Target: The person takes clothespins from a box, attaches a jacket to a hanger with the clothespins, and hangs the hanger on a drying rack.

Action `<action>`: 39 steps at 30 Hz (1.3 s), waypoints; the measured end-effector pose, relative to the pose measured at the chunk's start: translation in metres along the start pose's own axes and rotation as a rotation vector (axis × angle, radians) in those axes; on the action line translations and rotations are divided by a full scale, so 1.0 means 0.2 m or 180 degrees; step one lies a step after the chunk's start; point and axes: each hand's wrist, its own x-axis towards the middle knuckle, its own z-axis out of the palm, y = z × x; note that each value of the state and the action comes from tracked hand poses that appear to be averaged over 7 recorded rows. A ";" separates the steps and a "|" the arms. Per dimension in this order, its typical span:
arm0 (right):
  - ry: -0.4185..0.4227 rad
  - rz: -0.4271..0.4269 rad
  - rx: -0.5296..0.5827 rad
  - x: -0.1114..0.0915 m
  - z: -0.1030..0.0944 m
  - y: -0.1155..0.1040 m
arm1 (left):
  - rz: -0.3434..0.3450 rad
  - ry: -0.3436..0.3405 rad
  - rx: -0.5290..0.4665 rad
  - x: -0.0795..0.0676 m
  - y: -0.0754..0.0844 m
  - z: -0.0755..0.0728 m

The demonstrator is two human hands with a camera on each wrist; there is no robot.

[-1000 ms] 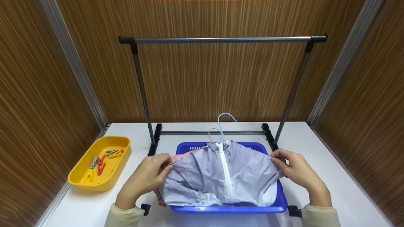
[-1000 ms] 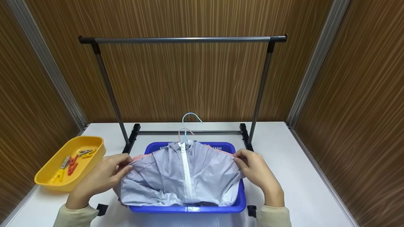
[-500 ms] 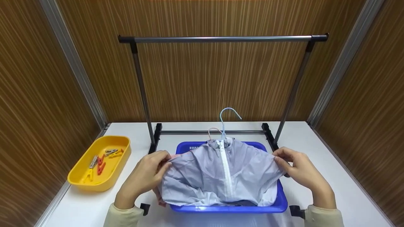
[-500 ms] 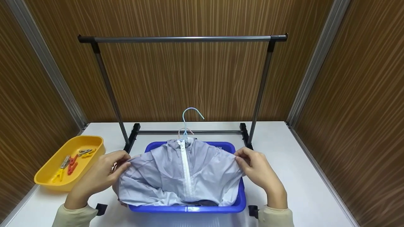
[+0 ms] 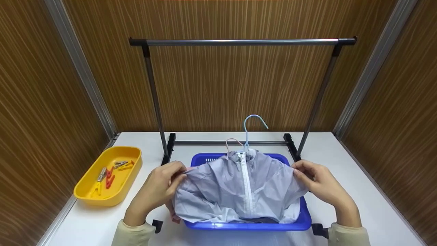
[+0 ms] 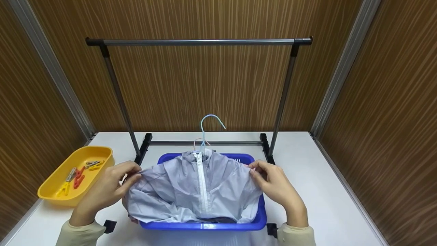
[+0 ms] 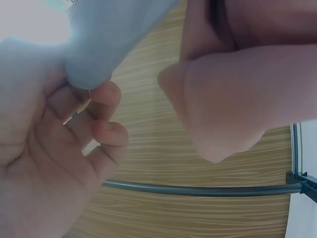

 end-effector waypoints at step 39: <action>0.0062 -0.0298 0.0215 -0.03 -0.04 -0.05 | -0.0098 -0.0074 -0.0359 -0.01 -0.03 -0.04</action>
